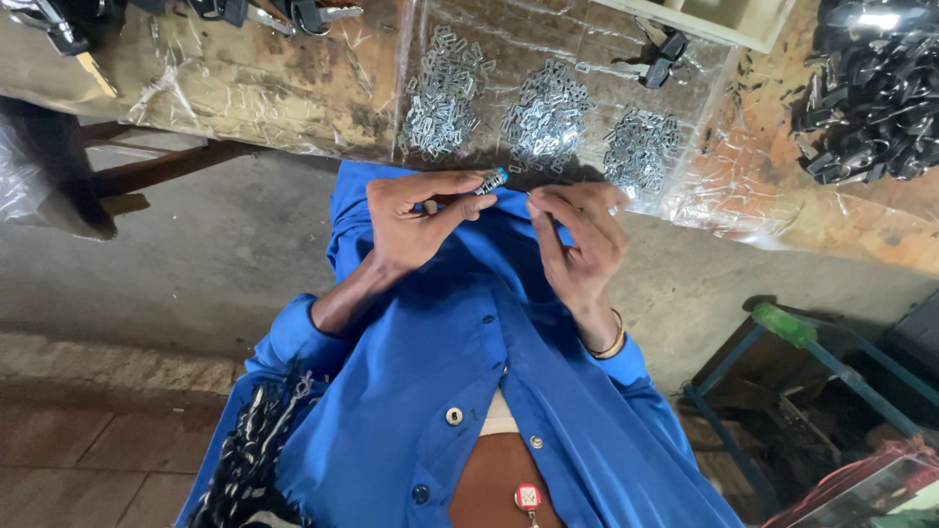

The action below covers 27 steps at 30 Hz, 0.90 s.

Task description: The person assembles small lock cylinders at a workbench. They pick tiny metal pins and springs from a compartment tray, insert the parts by hand into the open lock body, press them into place, and set finished assemblies aside among piles of black lock parts.

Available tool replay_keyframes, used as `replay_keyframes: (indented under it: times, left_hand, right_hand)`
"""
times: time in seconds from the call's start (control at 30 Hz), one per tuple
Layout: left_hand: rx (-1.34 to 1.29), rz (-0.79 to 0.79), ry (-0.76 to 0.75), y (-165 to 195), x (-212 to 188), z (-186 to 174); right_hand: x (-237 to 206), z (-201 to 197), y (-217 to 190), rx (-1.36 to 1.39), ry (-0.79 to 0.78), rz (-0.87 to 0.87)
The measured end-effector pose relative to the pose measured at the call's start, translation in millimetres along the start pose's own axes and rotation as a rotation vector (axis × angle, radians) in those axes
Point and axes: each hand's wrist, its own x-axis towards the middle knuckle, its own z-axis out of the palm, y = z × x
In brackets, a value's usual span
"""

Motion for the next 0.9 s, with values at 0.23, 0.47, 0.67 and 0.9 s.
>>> replay_keyframes:
  times: [0.23, 0.47, 0.67, 0.9]
  left_hand:
    - [0.029, 0.028, -0.018, -1.3, 3.0, -2.0]
    - [0.019, 0.073, -0.036, -1.9, 0.3, -2.7]
    - [0.339, 0.406, -0.06, -0.4, 2.7, -21.2]
    - [-0.03, 0.093, 0.137, 6.2, -6.7, -39.5]
  right_hand:
    - [10.6, 16.6, -7.5, 0.023, -0.016, -0.03]
    - [15.8, 21.3, -16.0, 0.17, -0.012, 0.251]
    - [28.9, 7.9, -17.3, -0.179, -0.252, -0.063]
    - [32.7, 20.9, -18.2, -0.504, -0.277, -0.148]
